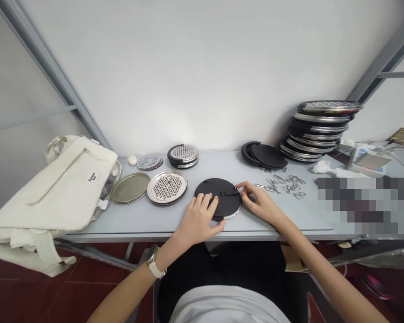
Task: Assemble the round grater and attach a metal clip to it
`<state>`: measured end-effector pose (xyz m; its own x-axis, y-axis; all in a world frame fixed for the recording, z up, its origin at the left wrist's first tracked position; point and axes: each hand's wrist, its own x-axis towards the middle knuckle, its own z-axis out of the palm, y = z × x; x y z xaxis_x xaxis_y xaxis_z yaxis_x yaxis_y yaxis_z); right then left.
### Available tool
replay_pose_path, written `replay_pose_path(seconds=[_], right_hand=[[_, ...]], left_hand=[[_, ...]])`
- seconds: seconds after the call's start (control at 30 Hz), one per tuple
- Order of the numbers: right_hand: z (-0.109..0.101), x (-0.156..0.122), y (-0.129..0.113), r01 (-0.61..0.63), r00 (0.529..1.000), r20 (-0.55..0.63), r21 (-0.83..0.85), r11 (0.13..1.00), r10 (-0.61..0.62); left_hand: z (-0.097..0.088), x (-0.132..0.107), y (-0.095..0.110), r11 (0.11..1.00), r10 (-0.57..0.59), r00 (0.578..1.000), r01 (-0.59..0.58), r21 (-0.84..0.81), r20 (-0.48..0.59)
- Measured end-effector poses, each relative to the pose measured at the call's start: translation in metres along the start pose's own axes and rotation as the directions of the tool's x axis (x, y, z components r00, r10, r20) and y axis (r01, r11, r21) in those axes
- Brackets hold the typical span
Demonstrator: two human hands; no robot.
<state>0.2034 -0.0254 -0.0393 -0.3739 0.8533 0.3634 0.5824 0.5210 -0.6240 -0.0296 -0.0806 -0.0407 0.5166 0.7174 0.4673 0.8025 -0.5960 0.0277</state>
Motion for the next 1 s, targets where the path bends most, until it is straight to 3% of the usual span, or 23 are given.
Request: replay_pose_path(seconds=[1.0], right_hand=[[-0.0011, -0.0003, -0.0012, -0.004, 1.000, 0.001, 0.043, 0.999, 0.004]], left_hand=[[-0.0007, 0.0000, 0.0002, 1.000, -0.005, 1.000, 0.005, -0.006, -0.009]])
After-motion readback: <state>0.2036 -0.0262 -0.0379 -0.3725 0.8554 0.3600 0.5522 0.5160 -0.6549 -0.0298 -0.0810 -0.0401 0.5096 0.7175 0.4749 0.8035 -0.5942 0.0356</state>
